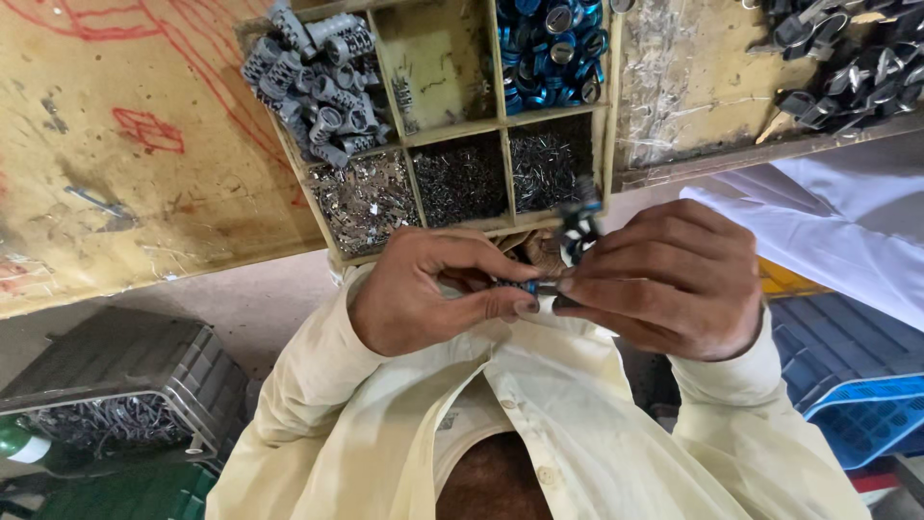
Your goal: The person assembles keychains by hand at a workbench. They pick up a key, attach a small metal ring, and then add a blue plastic cap, repeating this process for multiple units.
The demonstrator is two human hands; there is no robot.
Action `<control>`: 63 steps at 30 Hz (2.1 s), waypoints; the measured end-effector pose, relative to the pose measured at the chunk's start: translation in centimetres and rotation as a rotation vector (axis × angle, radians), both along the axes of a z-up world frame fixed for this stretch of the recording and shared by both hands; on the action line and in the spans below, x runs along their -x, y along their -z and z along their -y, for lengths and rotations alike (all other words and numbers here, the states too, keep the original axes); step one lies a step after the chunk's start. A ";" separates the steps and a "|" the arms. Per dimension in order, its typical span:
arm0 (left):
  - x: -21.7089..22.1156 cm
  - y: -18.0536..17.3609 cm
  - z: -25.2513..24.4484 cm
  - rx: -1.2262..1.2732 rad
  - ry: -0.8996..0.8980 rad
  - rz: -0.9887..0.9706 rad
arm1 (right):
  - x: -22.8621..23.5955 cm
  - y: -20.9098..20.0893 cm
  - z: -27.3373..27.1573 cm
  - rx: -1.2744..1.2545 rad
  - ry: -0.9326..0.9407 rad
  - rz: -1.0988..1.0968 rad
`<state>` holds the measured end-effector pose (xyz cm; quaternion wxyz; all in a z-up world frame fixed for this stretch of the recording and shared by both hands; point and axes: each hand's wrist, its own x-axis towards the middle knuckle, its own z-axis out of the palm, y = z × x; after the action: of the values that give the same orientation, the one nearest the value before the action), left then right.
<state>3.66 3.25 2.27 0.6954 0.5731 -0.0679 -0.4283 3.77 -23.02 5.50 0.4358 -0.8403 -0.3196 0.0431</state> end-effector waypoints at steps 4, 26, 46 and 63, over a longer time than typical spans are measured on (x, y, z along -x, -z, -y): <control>1.1 0.6 -0.3 0.080 0.014 -0.044 | 1.0 0.3 -0.3 -0.171 0.003 -0.121; 2.5 0.0 2.1 0.330 -0.032 -0.480 | 5.0 1.4 -1.1 -0.311 0.261 -0.250; 0.2 -2.1 0.8 0.081 0.125 -0.142 | 4.2 1.5 -1.4 -0.223 0.241 -0.297; 0.3 -2.7 -2.8 -0.729 -0.049 0.882 | -0.3 3.6 1.1 0.522 0.755 0.087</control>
<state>3.41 6.08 5.01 0.3685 0.9017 -0.1864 -0.1282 4.12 -24.16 1.86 0.1809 -0.9806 0.0127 -0.0748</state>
